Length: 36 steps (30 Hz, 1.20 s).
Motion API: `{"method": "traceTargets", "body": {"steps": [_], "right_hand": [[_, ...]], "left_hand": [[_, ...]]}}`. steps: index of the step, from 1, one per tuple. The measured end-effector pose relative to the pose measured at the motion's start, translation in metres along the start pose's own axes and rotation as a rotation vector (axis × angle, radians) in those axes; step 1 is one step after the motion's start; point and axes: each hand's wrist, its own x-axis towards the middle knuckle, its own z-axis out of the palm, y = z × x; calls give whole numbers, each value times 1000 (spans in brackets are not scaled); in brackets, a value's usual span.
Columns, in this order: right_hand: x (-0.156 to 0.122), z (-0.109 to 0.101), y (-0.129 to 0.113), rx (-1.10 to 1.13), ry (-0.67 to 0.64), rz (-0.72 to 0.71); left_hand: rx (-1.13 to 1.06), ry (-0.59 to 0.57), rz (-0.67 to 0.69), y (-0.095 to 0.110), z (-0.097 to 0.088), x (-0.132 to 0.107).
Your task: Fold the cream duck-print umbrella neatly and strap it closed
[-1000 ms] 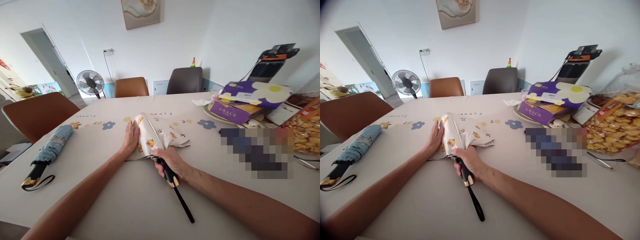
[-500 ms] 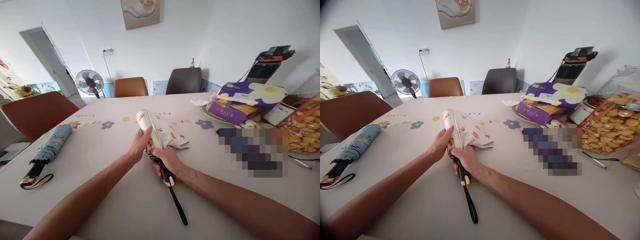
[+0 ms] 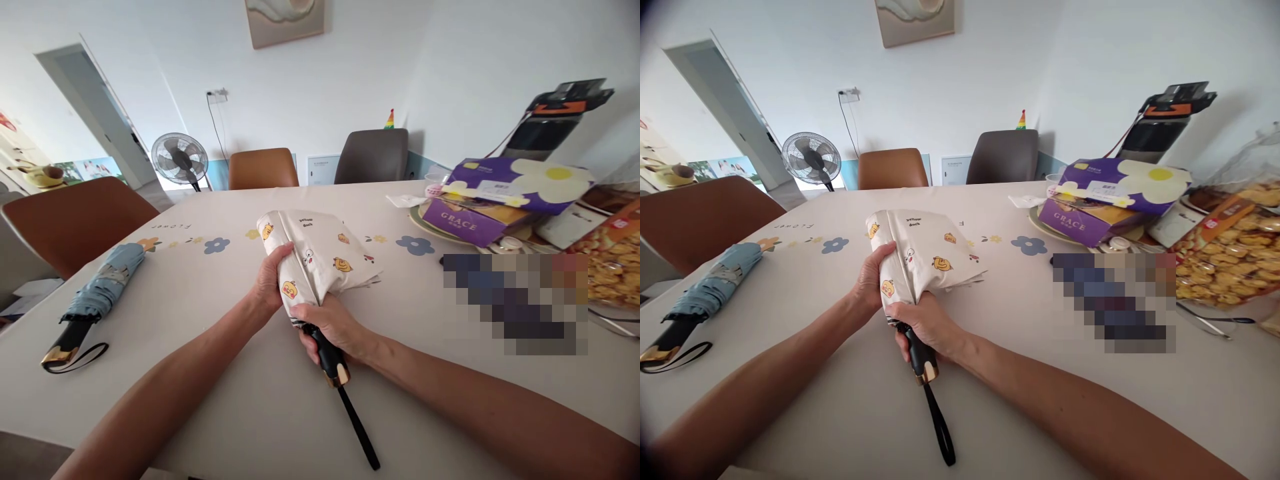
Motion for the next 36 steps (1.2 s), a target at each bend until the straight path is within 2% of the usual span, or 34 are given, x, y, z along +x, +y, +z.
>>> {"method": "traceTargets", "body": {"steps": [6,9,12,14,18,20,23,25,29,36], "right_hand": [[2,6,-2,81,94,24],[0,2,-6,63,62,44],[-2,0,-9,91,3,85],[-2,1,-9,122,-4,96],[-2,5,-4,170,64,52],[-1,6,-1,263,66,18],[1,4,2,409,14,8],[2,2,3,448,-28,29],[3,-2,4,449,-83,104],[2,-4,3,433,-107,149]], "left_hand": [[33,102,39,2,-2,1],[51,171,57,4,0,-1],[78,213,4,5,2,-5],[92,206,-18,5,3,-6],[212,89,25,3,-2,-1],[414,165,126,4,-7,4],[791,459,337,7,-15,11],[970,552,413,10,-19,14],[1104,554,498,18,-29,18],[1042,623,549,41,-40,25]]}}
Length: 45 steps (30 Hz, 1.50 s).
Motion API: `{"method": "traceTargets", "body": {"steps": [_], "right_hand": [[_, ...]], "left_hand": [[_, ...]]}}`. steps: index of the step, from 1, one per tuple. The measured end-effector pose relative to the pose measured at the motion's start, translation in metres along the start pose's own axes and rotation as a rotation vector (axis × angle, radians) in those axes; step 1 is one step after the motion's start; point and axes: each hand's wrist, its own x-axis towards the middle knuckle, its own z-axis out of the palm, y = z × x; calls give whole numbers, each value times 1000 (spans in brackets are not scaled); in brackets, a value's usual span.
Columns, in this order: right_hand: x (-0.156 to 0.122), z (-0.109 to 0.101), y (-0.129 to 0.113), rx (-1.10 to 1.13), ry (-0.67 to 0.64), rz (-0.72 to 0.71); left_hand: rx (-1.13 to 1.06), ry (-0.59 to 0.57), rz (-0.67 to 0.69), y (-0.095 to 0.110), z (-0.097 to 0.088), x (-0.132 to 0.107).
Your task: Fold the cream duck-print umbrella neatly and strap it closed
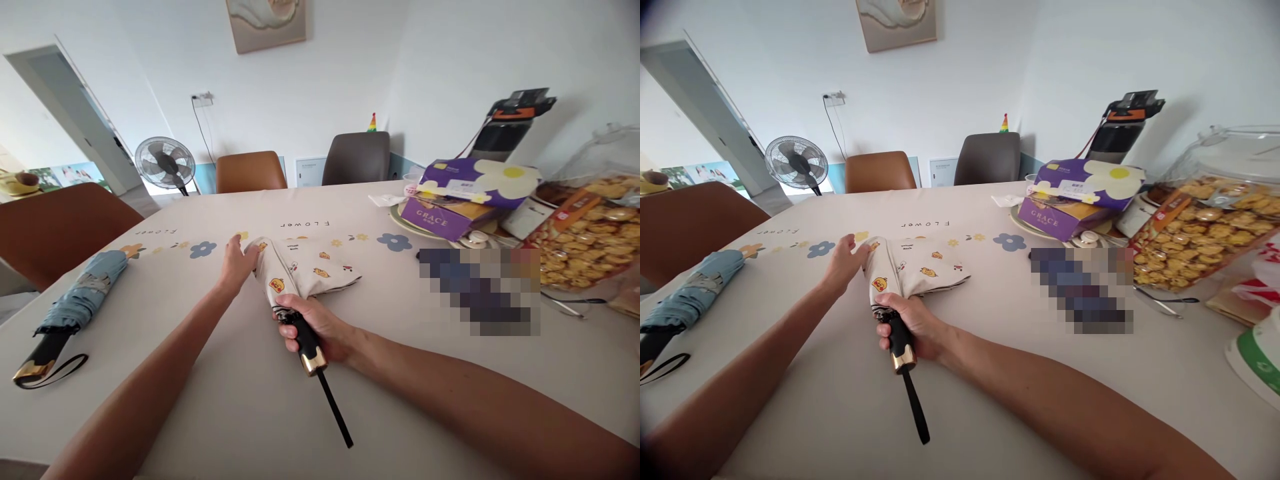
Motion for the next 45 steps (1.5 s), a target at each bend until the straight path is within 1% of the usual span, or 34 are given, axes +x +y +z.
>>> {"method": "traceTargets", "body": {"steps": [3,5,6,8,10,12,15,17,19,21,24,26,28,30,32,34,35,36,39,40,41,42,45], "right_hand": [[1,-2,0,-16,-18,-12],[1,-3,1,-31,-32,-15],[1,-3,1,-38,-35,-15],[0,-2,1,-61,-31,-21],[-1,0,2,-112,-20,-30],[-2,3,3,-178,6,-31],[-4,5,4,-269,23,-12],[-5,6,4,-299,9,-10],[-5,7,2,-304,-15,-8],[-6,7,-1,-298,-40,19],[-8,4,-6,-264,-71,84],[-9,1,-10,-214,-85,101],[-11,-4,-13,-161,-95,86],[-11,-8,-16,-117,-105,46],[-11,-11,-19,-91,-115,4],[-9,-13,-20,-79,-105,-16],[-8,-14,-20,-78,-94,-16],[-8,-15,-20,-78,-86,-11],[-6,-16,-20,-79,-83,13],[-6,-16,-20,-78,-87,22],[-6,-16,-20,-78,-90,28],[-7,-16,-20,-80,-93,33],[-9,-14,-19,-96,-107,22]], "left_hand": [[-61,4,-106,5,-12,9],[-69,-41,-179,7,-19,13],[-82,-87,-214,6,-21,13],[-169,-210,-271,6,-19,11],[-311,-319,-310,7,-12,6],[-451,-373,-341,10,-3,0],[-628,-381,-413,18,7,-4],[-719,-365,-448,21,7,-3],[-766,-356,-455,21,5,0],[-765,-346,-446,18,3,5],[-718,-345,-473,7,4,15],[-668,-311,-489,-2,6,25],[-657,-264,-469,-12,7,35],[-697,-237,-416,-19,5,43],[-697,-203,-336,-24,1,48],[-611,-170,-241,-25,-6,50],[-564,-187,-202,-25,-10,50],[-526,-235,-171,-25,-13,49],[-427,-463,-130,-24,-19,47],[-369,-516,-121,-25,-20,46],[-304,-544,-110,-25,-19,45],[-247,-549,-99,-26,-19,45],[-176,-522,-47,-26,-14,44]]}}
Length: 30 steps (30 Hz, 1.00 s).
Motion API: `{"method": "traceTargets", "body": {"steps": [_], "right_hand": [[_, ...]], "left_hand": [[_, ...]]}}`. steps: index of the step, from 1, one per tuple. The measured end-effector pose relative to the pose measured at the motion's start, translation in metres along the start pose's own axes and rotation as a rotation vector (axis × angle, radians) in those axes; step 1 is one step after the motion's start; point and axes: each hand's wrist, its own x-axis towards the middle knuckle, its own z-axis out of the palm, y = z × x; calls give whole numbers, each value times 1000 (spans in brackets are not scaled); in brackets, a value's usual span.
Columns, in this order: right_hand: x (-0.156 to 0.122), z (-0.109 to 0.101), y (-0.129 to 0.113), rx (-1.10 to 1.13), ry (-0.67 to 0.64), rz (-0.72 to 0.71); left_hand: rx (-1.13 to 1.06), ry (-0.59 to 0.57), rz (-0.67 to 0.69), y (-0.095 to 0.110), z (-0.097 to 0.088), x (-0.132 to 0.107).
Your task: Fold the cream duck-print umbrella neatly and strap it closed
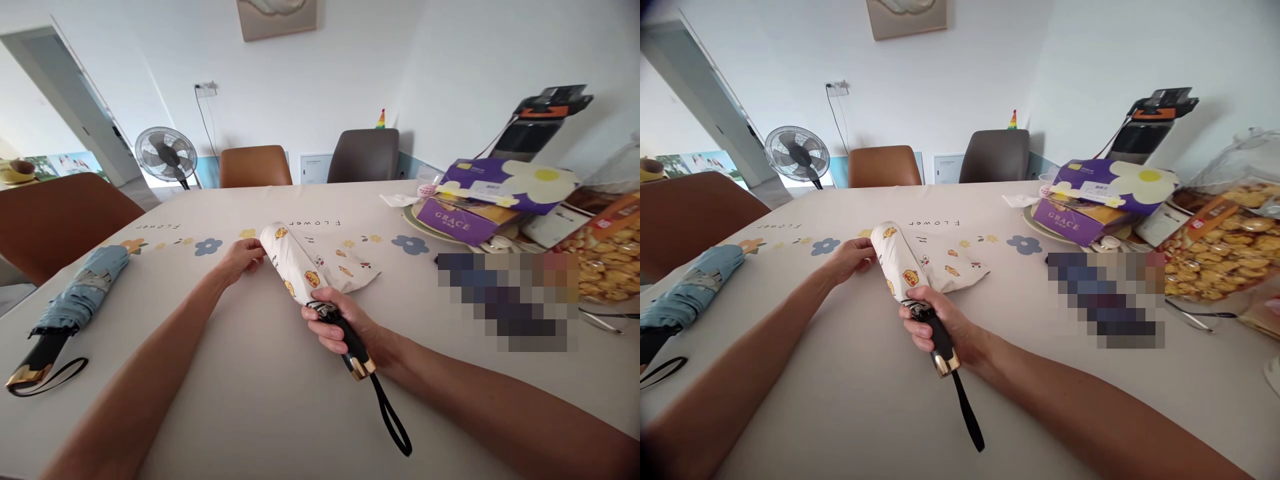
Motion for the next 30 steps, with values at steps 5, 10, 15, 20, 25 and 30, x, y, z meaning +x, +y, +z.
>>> {"method": "traceTargets", "body": {"steps": [5,10,15,20,25,30], "right_hand": [[0,5,2,-74,-16,48],[3,9,6,-74,21,53],[6,15,8,41,116,15],[7,14,8,53,114,28],[8,14,8,78,119,25],[11,13,10,102,129,-1]], "left_hand": [[-9,187,163,-1,22,0],[131,299,199,-11,38,1],[364,387,153,-17,17,10],[450,498,130,2,6,4],[696,317,284,34,45,-9],[979,53,290,54,72,9]]}}
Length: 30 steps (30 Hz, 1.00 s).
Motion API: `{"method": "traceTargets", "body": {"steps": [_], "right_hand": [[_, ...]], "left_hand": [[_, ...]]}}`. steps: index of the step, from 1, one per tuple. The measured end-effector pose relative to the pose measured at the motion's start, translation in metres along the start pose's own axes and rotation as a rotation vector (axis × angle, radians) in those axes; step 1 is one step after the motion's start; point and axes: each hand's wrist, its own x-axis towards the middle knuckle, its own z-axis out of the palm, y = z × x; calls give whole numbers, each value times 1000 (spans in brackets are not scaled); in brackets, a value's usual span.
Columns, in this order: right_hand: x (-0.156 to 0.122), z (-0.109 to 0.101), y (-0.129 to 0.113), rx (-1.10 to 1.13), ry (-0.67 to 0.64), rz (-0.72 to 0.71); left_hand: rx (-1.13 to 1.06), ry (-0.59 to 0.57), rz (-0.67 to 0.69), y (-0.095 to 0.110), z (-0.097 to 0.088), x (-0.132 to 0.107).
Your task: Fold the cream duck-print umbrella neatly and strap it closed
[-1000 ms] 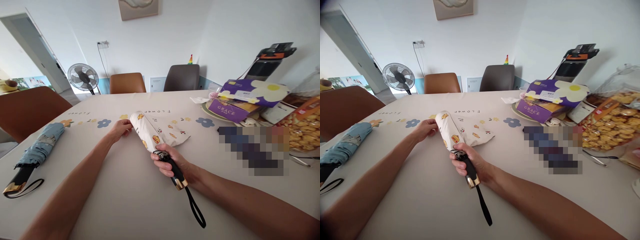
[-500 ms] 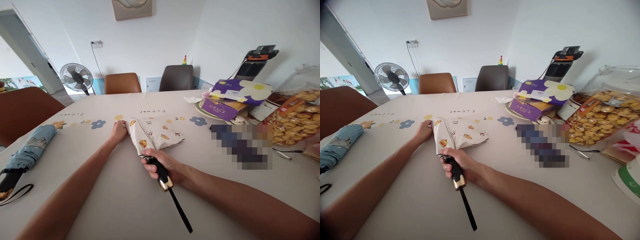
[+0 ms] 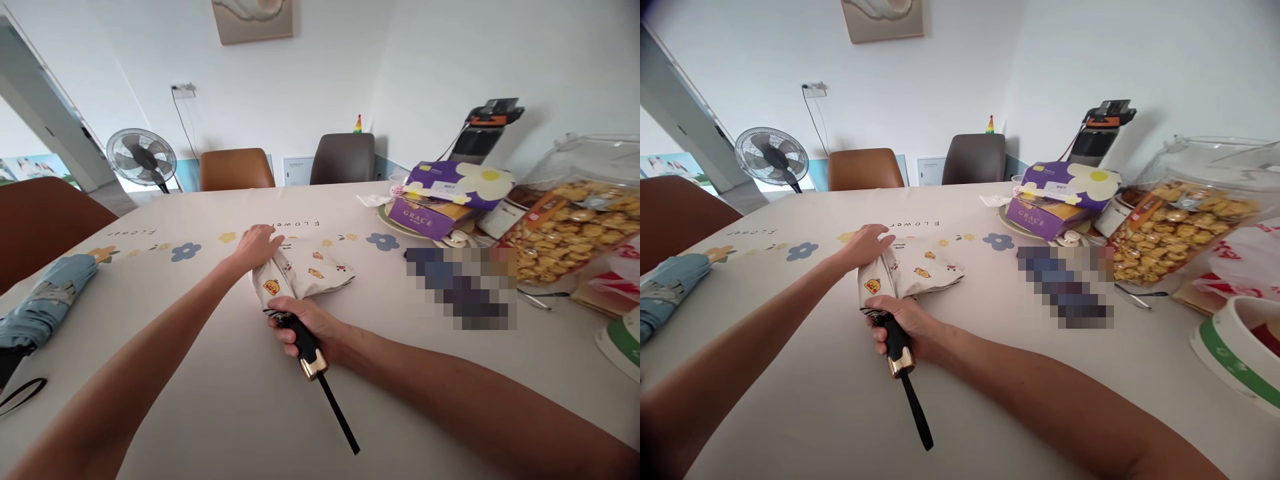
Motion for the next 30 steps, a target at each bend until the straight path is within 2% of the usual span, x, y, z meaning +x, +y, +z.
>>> {"method": "traceTargets", "body": {"steps": [3,6,12,17,21,24,30], "right_hand": [[2,-1,1,14,0,5],[2,-1,2,11,20,-1],[0,0,0,-95,22,71],[-2,-2,0,-119,-37,98],[-2,-2,0,-131,-22,81],[-2,-3,0,-132,-17,69],[-4,2,0,-120,-11,49]], "left_hand": [[-12,-137,-130,1,2,14],[-46,-144,-185,-4,9,17],[-225,30,-189,-16,23,7],[-371,206,-213,-22,28,2],[-813,362,-227,-33,31,1],[-1063,320,-244,-41,27,1],[-1192,199,-206,-45,3,-2]]}}
